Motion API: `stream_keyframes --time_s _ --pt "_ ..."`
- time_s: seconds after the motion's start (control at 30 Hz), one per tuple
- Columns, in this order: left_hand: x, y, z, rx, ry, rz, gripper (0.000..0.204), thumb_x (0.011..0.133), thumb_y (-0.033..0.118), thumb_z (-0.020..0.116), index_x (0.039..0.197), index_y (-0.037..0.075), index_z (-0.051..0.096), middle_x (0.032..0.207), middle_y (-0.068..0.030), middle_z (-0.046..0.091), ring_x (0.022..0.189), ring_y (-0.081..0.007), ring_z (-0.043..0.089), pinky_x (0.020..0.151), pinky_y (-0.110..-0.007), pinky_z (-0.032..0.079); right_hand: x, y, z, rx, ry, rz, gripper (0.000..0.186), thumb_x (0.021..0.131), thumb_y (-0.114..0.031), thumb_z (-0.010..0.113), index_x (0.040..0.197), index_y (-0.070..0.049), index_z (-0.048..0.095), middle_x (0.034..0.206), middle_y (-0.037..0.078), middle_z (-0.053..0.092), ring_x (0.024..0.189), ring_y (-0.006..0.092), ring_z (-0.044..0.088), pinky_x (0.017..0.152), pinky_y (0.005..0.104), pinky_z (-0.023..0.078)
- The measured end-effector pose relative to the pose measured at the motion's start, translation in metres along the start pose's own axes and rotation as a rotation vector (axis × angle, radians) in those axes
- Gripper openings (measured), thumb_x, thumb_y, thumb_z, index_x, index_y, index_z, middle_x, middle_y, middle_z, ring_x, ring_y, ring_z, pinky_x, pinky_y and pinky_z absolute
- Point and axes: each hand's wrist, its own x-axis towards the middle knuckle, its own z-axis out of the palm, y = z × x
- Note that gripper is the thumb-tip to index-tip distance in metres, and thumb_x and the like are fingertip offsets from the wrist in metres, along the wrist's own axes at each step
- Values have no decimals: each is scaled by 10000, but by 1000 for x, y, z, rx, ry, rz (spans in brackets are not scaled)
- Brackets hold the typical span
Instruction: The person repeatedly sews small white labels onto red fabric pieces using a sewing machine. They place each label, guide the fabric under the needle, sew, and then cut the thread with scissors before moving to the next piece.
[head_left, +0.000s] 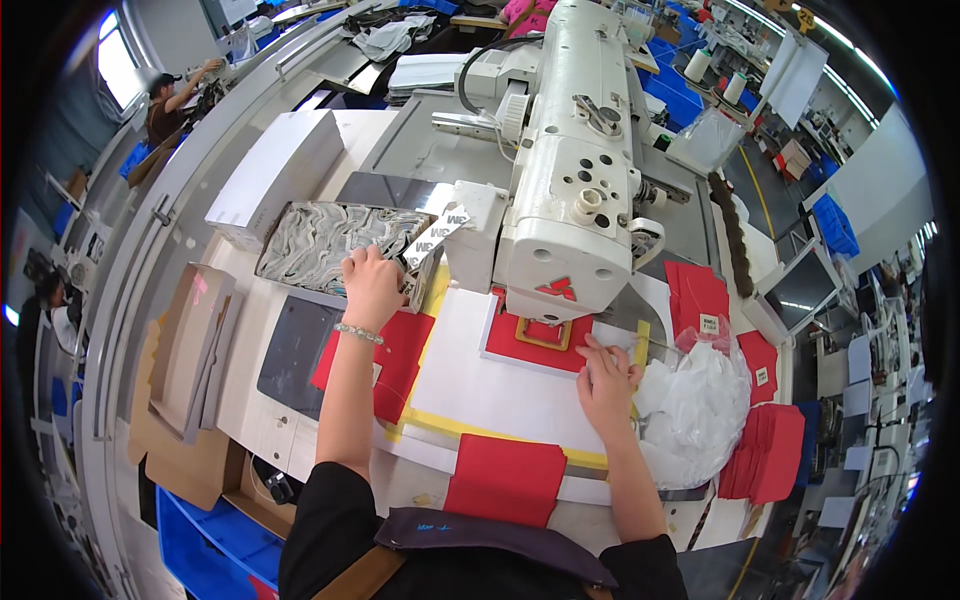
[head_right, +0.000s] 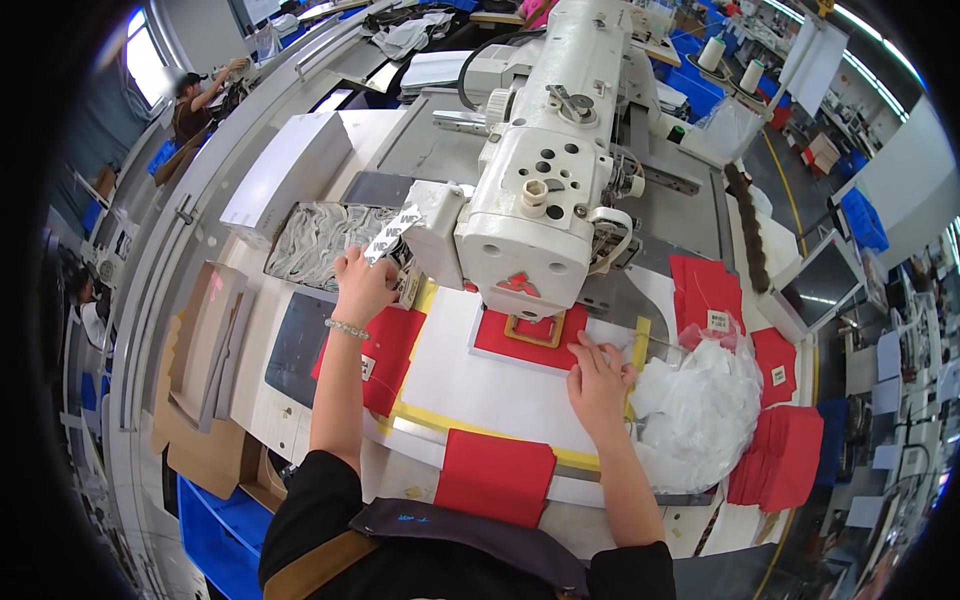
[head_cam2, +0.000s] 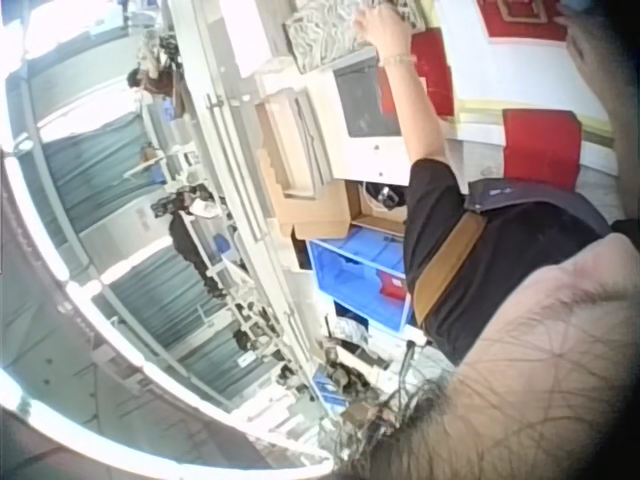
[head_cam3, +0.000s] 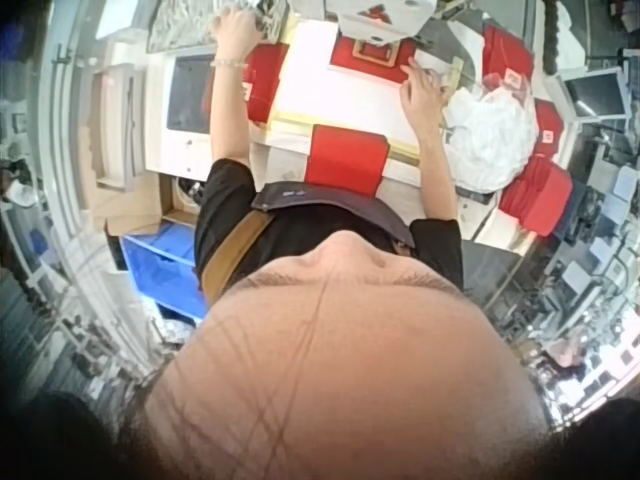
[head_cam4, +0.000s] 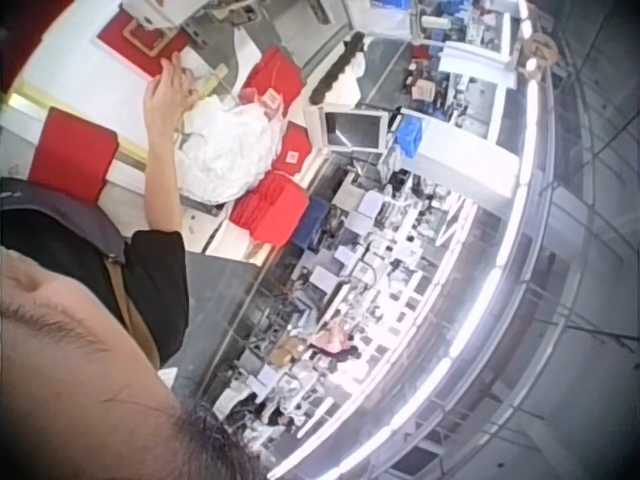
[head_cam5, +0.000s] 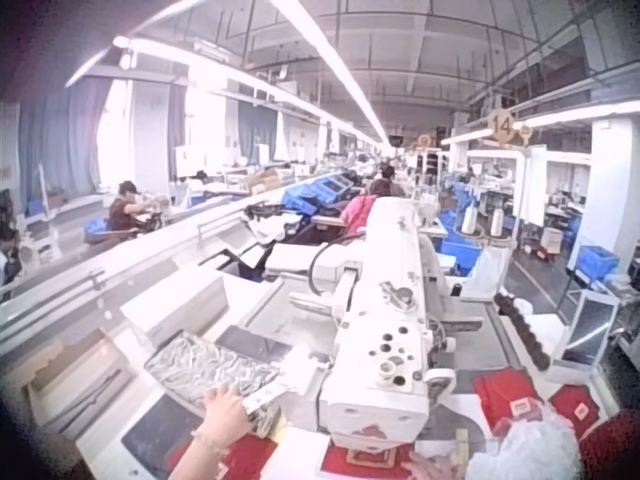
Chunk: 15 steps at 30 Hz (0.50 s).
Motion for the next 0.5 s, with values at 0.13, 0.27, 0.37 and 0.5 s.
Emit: stream_keyframes --time_s 0.13,0.27,0.37,0.5 --pt "9 0 10 59 5 15 147 556 171 786 675 171 701 890 -51 629 1023 -281 486 865 -420 330 0 -1 0 -10 -8 -5 350 762 -75 647 1100 -162 635 1297 -25 609 1118 208 518 893 401 281" --pt "14 6 3 81 -21 18 100 638 112 717 731 99 750 990 -95 606 1017 -283 520 899 -417 365 -2 1 1 12 -10 1 348 767 -77 645 1103 -164 633 1299 -25 607 1126 210 514 909 405 279" --pt "17 1 3 -17 -19 39 89 616 111 722 702 117 745 975 -84 612 1006 -280 523 889 -411 361 -2 1 1 18 3 -3 345 771 -78 645 1105 -163 631 1298 -20 607 1130 213 515 917 412 278" --pt "11 0 -3 -85 69 14 72 603 131 718 674 137 726 913 -66 622 977 -276 529 870 -420 350 -1 0 0 31 4 -10 330 780 -84 643 1101 -159 632 1295 -9 608 1146 217 513 924 425 274"
